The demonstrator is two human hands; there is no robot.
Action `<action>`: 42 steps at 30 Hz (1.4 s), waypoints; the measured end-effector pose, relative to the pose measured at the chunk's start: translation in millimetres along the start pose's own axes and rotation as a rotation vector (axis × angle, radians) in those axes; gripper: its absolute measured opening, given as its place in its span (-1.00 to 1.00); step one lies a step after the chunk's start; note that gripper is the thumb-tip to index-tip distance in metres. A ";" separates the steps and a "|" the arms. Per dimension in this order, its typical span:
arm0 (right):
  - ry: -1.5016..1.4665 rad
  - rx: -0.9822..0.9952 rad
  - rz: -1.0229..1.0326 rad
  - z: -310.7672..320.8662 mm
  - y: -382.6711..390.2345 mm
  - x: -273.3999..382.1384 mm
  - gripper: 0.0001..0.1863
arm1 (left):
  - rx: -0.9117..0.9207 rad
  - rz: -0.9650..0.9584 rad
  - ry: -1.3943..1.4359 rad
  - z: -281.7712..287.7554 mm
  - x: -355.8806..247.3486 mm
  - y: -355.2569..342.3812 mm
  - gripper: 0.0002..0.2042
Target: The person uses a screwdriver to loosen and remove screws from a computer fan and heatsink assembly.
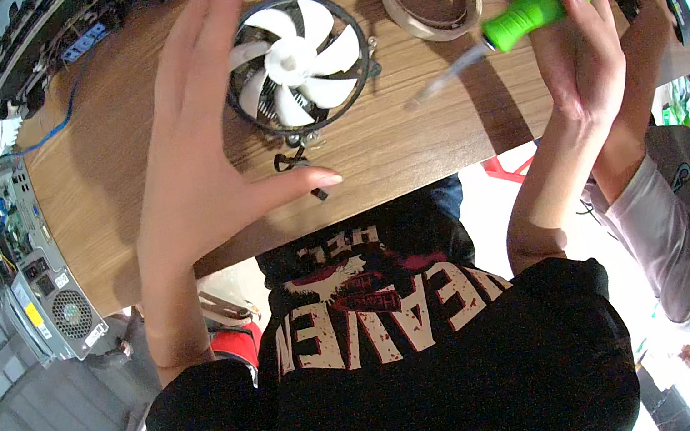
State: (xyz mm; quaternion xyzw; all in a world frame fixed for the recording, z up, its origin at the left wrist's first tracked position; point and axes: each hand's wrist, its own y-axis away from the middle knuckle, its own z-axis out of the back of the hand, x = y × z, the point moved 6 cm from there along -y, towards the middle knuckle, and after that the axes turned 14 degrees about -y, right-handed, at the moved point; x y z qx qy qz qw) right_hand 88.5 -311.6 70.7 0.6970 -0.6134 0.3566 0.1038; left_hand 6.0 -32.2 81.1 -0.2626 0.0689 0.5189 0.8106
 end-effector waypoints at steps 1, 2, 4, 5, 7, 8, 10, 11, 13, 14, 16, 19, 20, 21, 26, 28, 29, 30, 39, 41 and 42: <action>0.061 -0.023 0.031 6.8 7.4 3.5 -0.41 | -0.021 0.071 0.194 -3.9 7.2 10.0 0.11; -0.237 0.041 -0.029 9.6 9.2 2.7 -0.37 | -0.068 0.134 0.389 -9.2 13.2 20.7 0.11; -0.668 -0.058 -0.066 24.7 17.5 0.7 -0.42 | -0.195 0.370 0.738 -22.8 29.7 44.8 0.11; -0.856 -0.086 -0.116 27.8 21.6 -4.3 -0.43 | -0.271 0.544 0.893 -32.4 37.3 58.7 0.11; -0.814 -0.181 -0.135 36.2 27.8 -14.8 -0.47 | -0.271 0.643 0.835 -43.9 37.5 73.3 0.09; -0.782 -0.184 -0.150 36.6 30.4 -21.9 -0.48 | -0.196 0.566 0.622 -45.9 30.2 72.8 0.07; -0.782 -0.177 -0.177 34.4 35.3 -36.7 -0.46 | -0.091 0.441 0.210 -48.8 15.2 68.1 0.12; -0.816 -0.161 -0.194 31.9 37.5 -43.4 -0.46 | -0.113 0.337 -0.079 -48.9 6.6 60.7 0.21; -0.807 -0.135 -0.208 28.1 41.6 -54.5 -0.45 | -0.135 0.371 -0.138 -53.8 3.8 52.1 0.24; -0.786 -0.134 -0.216 26.4 43.6 -58.3 -0.46 | -0.161 0.393 -0.118 -53.9 5.3 48.2 0.24; -0.657 -0.142 -0.252 22.6 48.2 -65.4 -0.39 | -0.223 0.378 -0.092 -53.7 6.4 42.5 0.23; -0.496 -0.108 -0.322 8.3 54.9 -71.1 -0.33 | -0.197 0.442 -0.028 -53.2 13.6 43.2 0.23; -0.436 -0.122 -0.364 3.8 56.5 -73.4 -0.32 | -0.211 0.456 0.005 -51.1 14.5 44.4 0.26; -0.375 -0.135 -0.403 -0.8 56.9 -75.3 -0.30 | -0.237 0.441 0.007 -47.4 12.8 44.8 0.25; -0.095 -0.135 -0.311 -18.1 55.6 -72.5 -0.39 | -0.284 0.413 -0.027 -29.4 9.4 35.7 -0.04; 0.073 -0.178 -0.262 -17.9 57.5 -74.9 -0.41 | -0.323 0.392 -0.083 -21.6 8.8 28.6 -0.24; 0.158 -0.200 -0.237 -17.5 59.1 -75.6 -0.42 | -0.328 0.411 -0.067 -19.8 10.5 25.2 -0.24; 0.155 -0.149 -0.220 -22.0 59.4 -78.8 -0.48 | -0.335 0.431 -0.050 -18.2 12.6 21.6 -0.25; 0.646 -0.237 -0.291 -31.5 55.2 -80.1 -0.43 | -0.209 0.593 -0.124 -8.4 35.2 -16.0 -0.27; 0.900 -0.139 -0.107 -40.2 52.0 -73.4 -0.38 | -0.157 0.617 -0.104 -7.1 42.0 -21.6 -0.24; 1.051 -0.080 0.147 -50.6 52.4 -65.9 -0.35 | -0.140 0.630 -0.091 -7.0 45.0 -23.9 -0.24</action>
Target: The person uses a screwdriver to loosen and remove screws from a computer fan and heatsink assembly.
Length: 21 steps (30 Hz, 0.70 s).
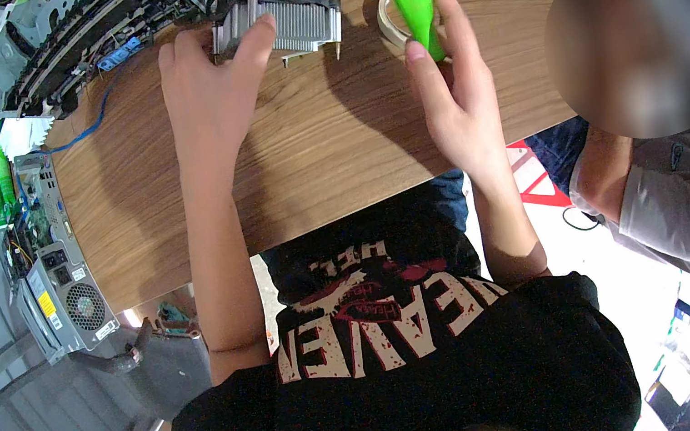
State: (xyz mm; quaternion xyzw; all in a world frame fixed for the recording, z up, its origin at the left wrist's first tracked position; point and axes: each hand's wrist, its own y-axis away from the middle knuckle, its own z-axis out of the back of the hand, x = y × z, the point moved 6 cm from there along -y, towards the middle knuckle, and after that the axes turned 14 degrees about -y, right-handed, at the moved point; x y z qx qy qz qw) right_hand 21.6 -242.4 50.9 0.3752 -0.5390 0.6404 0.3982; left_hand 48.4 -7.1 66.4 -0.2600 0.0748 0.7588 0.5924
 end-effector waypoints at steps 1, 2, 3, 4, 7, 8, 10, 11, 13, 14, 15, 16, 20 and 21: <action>-0.037 -0.058 0.039 -0.3 1.4 1.1 -0.35 | 0.019 0.014 0.007 -0.8 0.9 -2.4 -0.23; -0.075 -0.114 0.076 -2.3 4.0 2.2 -0.35 | 0.022 0.012 0.014 -1.0 0.7 -3.5 -0.23; -0.113 -0.172 0.112 -3.8 6.3 5.3 -0.35 | 0.026 0.009 0.021 -1.9 -0.1 -3.8 -0.22; -0.011 -0.160 0.177 -11.6 5.3 9.9 -0.32 | 0.031 0.004 0.023 -2.8 -1.1 -3.9 -0.22; 0.502 -0.101 0.371 -36.7 -2.9 35.4 -0.25 | 0.045 0.034 0.009 -4.5 -0.8 -2.9 -0.20; 0.413 0.100 0.080 -45.8 -11.1 24.7 -0.25 | 0.041 0.031 -0.010 -4.2 -1.3 -2.4 -0.19; 0.366 0.034 -0.026 -32.7 -14.6 38.3 -0.31 | 0.032 0.017 -0.061 -2.5 -2.1 -1.4 -0.19; 0.326 -0.032 0.082 -27.9 -15.0 48.0 -0.33 | 0.025 0.016 -0.044 -1.4 -2.0 -1.8 -0.18; -0.139 -0.105 0.269 -13.6 -11.8 62.0 -0.44 | 0.021 0.004 -0.044 -1.0 -2.1 -0.3 -0.18; -0.293 -0.114 0.413 -10.2 -9.6 70.0 -0.48 | 0.015 0.008 -0.015 -1.0 -1.5 0.0 -0.17; -0.198 -0.085 0.455 -13.7 -8.8 64.8 -0.47 | 0.003 0.012 0.000 -0.7 -0.5 0.3 -0.17; -0.104 -0.060 0.500 -22.9 -10.2 63.4 -0.47 | -0.016 0.007 -0.003 0.0 0.3 0.2 -0.17; 0.464 0.103 -0.234 -37.6 -24.4 12.5 -0.43 | -0.003 0.065 0.034 -0.2 11.0 1.7 -0.34; 0.371 -0.010 -0.017 -36.2 -25.2 29.4 -0.42 | 0.012 0.111 0.021 -0.9 15.3 1.2 -0.34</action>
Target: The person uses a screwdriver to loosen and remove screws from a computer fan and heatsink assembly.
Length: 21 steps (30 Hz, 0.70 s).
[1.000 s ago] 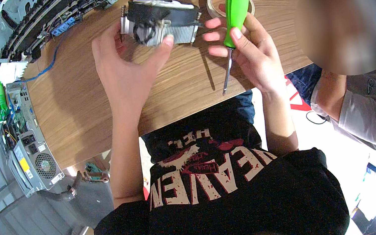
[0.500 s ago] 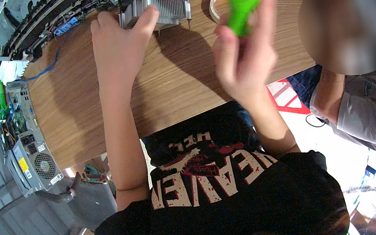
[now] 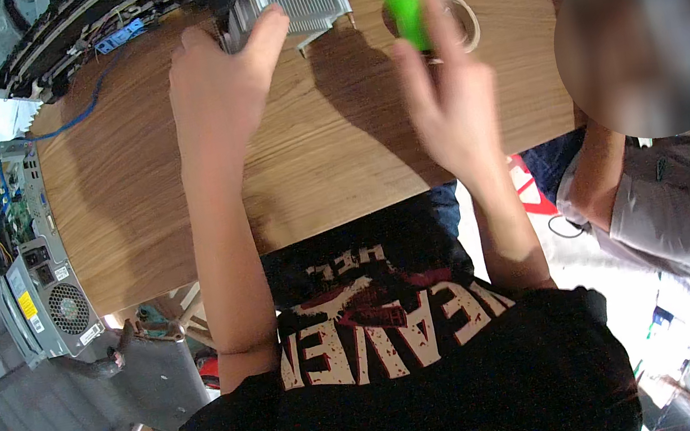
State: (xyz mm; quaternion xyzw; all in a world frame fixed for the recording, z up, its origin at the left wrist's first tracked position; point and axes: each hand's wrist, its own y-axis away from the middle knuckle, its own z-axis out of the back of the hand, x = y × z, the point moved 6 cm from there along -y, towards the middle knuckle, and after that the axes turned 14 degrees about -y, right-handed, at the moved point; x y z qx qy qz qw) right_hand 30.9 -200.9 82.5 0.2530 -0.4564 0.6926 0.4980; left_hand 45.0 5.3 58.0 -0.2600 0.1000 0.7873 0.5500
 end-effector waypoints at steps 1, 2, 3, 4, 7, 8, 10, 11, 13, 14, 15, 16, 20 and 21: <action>0.096 -0.128 0.313 21.4 -3.0 20.9 -0.47 | 0.018 0.046 -0.016 -0.9 4.5 1.6 -0.34; 0.016 -0.179 0.399 33.5 -0.6 29.4 -0.55 | 0.024 0.065 0.004 -1.1 6.7 2.9 -0.33; -0.058 -0.224 0.489 44.2 0.2 36.4 -0.61 | 0.026 0.066 0.024 -1.5 7.1 2.9 -0.33; -0.180 -0.199 0.471 44.8 -0.8 36.5 -0.65 | 0.017 0.064 0.051 -1.6 6.7 2.6 -0.32; -0.332 -0.096 0.383 24.0 -3.3 24.6 -0.69 | -0.028 -0.004 0.007 -1.9 1.1 5.0 -0.32; -0.237 -0.036 0.327 6.8 -4.1 18.8 -0.60 | -0.036 -0.006 0.003 -2.0 0.9 6.0 -0.32; -0.090 0.098 0.096 -15.0 -0.9 -3.2 -0.45 | -0.056 -0.025 -0.011 -1.8 0.4 7.0 -0.31; -0.077 0.051 0.036 -14.4 2.1 -11.7 -0.39 | -0.045 -0.012 -0.006 -2.8 2.3 7.6 -0.32; -0.223 -0.134 -0.021 10.7 10.2 -21.7 -0.40 | -0.052 0.012 -0.010 -4.2 6.6 9.8 -0.33; -0.433 -0.180 0.042 23.8 13.3 -21.5 -0.41 | -0.044 0.014 -0.002 -5.4 8.2 12.3 -0.35; -0.620 -0.169 0.065 30.7 15.2 -22.7 -0.42 | -0.034 0.004 0.005 -6.5 9.4 14.7 -0.36; -0.783 -0.184 0.063 37.3 15.9 -26.1 -0.43 | -0.041 -0.021 0.017 -6.9 9.3 17.0 -0.37; -0.833 -0.111 -0.103 32.8 21.9 -42.6 -0.47 | 0.001 -0.112 0.189 -11.5 11.5 45.7 -0.20; -0.841 -0.119 -0.141 27.9 23.8 -47.8 -0.48 | -0.029 -0.155 0.156 -11.1 10.4 56.1 -0.20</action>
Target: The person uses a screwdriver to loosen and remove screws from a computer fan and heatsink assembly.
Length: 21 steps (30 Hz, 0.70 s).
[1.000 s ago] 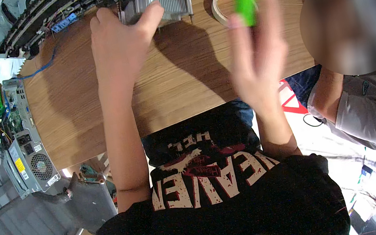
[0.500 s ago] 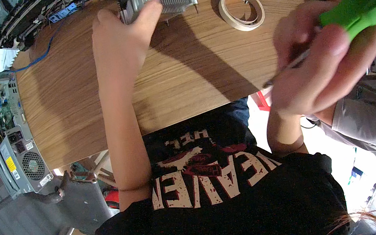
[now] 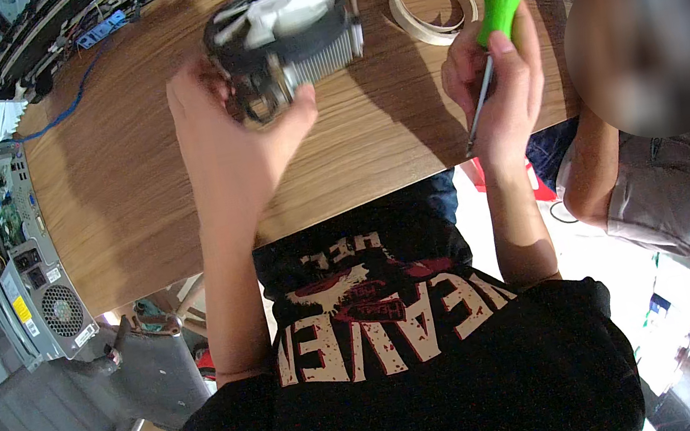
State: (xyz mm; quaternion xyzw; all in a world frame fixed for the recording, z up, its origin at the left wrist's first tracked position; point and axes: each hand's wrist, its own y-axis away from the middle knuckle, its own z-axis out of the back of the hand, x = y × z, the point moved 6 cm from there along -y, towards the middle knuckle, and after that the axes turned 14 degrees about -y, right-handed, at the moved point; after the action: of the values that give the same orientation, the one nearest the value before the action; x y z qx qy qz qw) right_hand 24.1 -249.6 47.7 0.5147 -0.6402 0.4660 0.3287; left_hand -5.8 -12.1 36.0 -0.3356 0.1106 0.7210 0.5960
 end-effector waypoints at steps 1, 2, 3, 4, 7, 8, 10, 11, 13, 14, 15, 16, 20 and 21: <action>0.010 -0.046 -0.033 2.9 2.6 -6.3 -0.49 | -0.020 -0.050 -0.042 0.0 -2.4 9.1 -0.19; -0.012 -0.067 -0.054 4.7 4.5 -11.6 -0.48 | 0.010 -0.071 -0.072 -3.4 -2.3 16.2 -0.14; -0.028 -0.110 -0.080 7.8 7.2 -16.6 -0.48 | -0.011 -0.108 -0.106 -5.0 -3.3 21.9 -0.12; -0.077 -0.083 -0.087 7.2 9.0 -19.7 -0.47 | -0.026 -0.134 -0.130 -8.1 -3.9 27.0 -0.11; -0.125 -0.110 -0.141 11.8 14.1 -26.9 -0.48 | -0.006 -0.119 -0.105 -17.8 0.3 35.9 -0.03; -0.103 -0.150 -0.150 14.9 16.1 -28.1 -0.49 | 0.001 -0.099 -0.089 -18.8 2.9 38.1 -0.02; -0.093 -0.184 -0.151 18.3 18.0 -28.6 -0.49 | 0.041 -0.117 -0.151 -17.6 5.6 41.8 0.15; -0.105 -0.178 -0.143 18.5 18.4 -28.4 -0.49 | 0.090 -0.109 -0.120 -15.2 8.3 42.9 0.21; -0.130 -0.168 -0.152 20.1 18.8 -29.1 -0.46 | 0.186 -0.125 -0.062 -6.0 12.0 42.8 0.34; -0.141 -0.163 -0.171 21.1 18.8 -30.1 -0.43 | 0.292 -0.056 0.086 -2.9 17.4 40.3 0.39; -0.160 -0.178 -0.184 23.6 19.3 -31.0 -0.39 | 0.321 -0.057 0.171 4.7 17.3 37.3 0.44; -0.168 -0.154 -0.198 23.3 19.3 -31.7 -0.40 | 0.325 -0.101 0.274 12.9 13.3 32.0 0.44; -0.252 -0.123 -0.264 24.6 21.9 -35.7 -0.42 | 0.311 -0.209 0.157 28.0 -13.8 15.7 0.30; -0.300 -0.110 -0.283 23.6 22.7 -36.7 -0.42 | 0.315 -0.258 0.056 25.1 -24.3 11.9 0.28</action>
State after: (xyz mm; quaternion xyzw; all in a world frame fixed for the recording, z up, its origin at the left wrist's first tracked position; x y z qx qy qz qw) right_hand 12.9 -257.9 0.5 0.6442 -0.6278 0.2977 0.3196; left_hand -24.2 -20.3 66.9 -0.2696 0.1944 0.6029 0.7253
